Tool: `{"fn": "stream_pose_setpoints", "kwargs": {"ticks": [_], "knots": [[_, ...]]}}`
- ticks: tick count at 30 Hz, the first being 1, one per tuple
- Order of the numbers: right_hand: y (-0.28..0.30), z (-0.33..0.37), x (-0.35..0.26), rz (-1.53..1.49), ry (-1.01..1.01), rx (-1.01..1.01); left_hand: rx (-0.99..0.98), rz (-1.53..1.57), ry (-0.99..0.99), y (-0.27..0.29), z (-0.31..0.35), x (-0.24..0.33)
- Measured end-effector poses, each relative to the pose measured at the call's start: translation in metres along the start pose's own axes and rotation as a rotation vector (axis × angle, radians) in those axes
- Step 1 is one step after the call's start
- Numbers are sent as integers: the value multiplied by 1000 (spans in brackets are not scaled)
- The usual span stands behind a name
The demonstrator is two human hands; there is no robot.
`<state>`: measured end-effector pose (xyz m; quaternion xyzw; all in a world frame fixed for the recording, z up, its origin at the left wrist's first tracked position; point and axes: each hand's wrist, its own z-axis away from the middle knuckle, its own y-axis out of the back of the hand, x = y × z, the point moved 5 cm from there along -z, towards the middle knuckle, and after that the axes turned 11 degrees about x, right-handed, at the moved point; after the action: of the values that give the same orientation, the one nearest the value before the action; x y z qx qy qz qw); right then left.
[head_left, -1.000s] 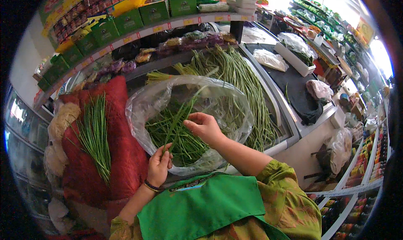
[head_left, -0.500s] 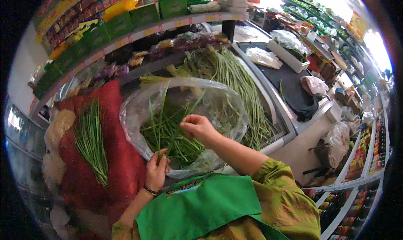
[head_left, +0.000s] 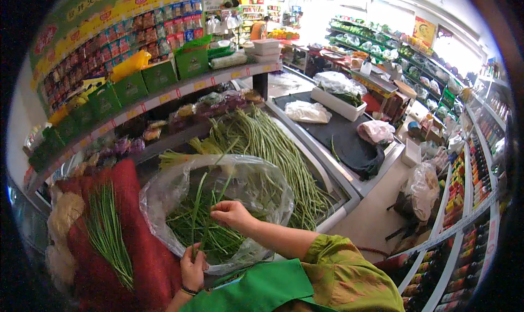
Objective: The person repeatedly picks up long green vegetables from a plastic bag, inspects them, and places them into a red sack. The person handles the vegetables one by one or in small bunches throughout the clip.
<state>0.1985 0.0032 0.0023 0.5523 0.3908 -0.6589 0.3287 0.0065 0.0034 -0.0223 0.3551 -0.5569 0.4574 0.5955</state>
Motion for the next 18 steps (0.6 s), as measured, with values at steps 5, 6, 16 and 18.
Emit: {"fn": "stream_pose_setpoints", "kwargs": {"ticks": [5,6,16,18], "knots": [[4,2,3,-3,-132,-11,9,161,90,1,0,-5],[4,5,2,-39,-147,-12,9,120,87,2,-1,-8],[1,11,12,-549,-341,-43,-5,-133,-143,-2,-2,1],[7,9,7,-572,-301,23,-7,-185,-158,-1,5,12]]}}
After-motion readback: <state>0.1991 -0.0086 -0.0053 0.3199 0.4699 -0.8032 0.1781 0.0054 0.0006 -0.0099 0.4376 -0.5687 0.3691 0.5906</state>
